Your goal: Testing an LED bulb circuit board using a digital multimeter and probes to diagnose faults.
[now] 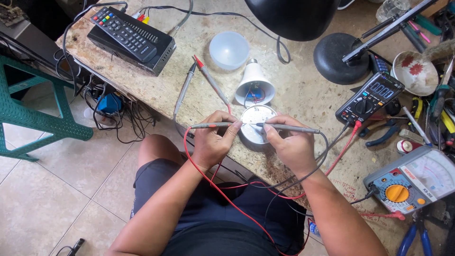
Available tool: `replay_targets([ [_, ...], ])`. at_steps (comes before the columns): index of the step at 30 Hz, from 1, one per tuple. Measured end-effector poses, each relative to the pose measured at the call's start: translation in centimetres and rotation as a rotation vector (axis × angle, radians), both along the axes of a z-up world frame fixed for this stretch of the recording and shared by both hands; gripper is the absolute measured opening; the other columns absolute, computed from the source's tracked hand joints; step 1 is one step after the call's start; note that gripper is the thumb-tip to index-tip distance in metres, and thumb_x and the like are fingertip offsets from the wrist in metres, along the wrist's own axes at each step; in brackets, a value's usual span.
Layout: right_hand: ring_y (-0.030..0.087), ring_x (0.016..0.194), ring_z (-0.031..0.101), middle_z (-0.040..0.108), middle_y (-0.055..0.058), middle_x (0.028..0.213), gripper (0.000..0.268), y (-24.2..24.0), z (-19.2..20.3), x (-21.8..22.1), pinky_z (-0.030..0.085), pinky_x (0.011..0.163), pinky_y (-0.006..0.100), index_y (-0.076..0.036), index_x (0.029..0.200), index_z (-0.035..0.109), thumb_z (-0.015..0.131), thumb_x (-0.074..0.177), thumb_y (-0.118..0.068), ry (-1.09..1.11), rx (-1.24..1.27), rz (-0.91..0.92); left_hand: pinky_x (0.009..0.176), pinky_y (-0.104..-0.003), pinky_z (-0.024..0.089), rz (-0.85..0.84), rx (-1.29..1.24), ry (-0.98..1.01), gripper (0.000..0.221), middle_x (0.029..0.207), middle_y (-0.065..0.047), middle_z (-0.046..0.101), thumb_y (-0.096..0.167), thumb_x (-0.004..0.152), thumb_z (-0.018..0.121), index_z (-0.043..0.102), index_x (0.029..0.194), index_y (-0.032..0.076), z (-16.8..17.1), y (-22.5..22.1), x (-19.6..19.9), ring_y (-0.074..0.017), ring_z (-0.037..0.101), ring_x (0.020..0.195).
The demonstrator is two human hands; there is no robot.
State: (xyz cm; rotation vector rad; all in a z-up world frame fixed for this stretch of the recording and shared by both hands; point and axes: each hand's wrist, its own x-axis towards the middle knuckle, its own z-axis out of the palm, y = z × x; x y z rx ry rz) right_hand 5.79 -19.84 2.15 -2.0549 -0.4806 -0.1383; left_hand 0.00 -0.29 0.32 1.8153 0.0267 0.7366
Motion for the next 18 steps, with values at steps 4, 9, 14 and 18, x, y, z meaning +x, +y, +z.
replay_targets([
  [4,0.034,0.112,0.071,0.078,0.012,0.084,0.009,0.02,0.11,-0.08,0.059,0.085,0.045,-0.011,0.092,0.079,0.080,0.083,-0.010,0.004,0.000,0.003,0.059,-0.037,0.056,-0.003,0.014,-0.008,0.014,0.076,-0.012,0.074,0.019,0.093,0.078,0.069,0.086,0.011,-0.14,-0.01,0.05,-0.0352,0.072,0.068],
  [9,0.035,0.112,0.070,0.078,0.012,0.085,0.010,-0.02,0.20,-0.12,0.059,0.086,0.046,-0.011,0.093,0.079,0.080,0.083,-0.010,0.010,-0.002,-0.002,0.061,-0.038,0.057,-0.007,0.022,-0.016,0.014,0.079,-0.011,0.075,0.018,0.093,0.079,0.068,0.086,0.011,-0.22,0.04,0.10,-0.0351,0.073,0.071],
  [14,0.038,0.115,0.068,0.078,0.016,0.088,0.010,0.06,0.17,-0.11,0.058,0.089,0.047,-0.009,0.094,0.079,0.081,0.084,-0.011,0.011,-0.004,-0.004,0.061,-0.038,0.057,-0.011,0.027,-0.039,0.015,0.079,-0.012,0.075,0.017,0.093,0.079,0.067,0.086,0.010,-0.16,0.04,0.19,-0.0356,0.073,0.071],
  [18,0.038,0.115,0.068,0.078,0.016,0.087,0.010,0.21,0.41,-0.24,0.058,0.089,0.047,-0.009,0.094,0.079,0.081,0.084,-0.011,0.023,0.000,-0.003,0.062,-0.039,0.057,-0.007,0.034,-0.043,0.015,0.079,-0.012,0.075,0.017,0.093,0.079,0.067,0.086,0.010,0.01,0.02,0.12,-0.0358,0.073,0.072],
])
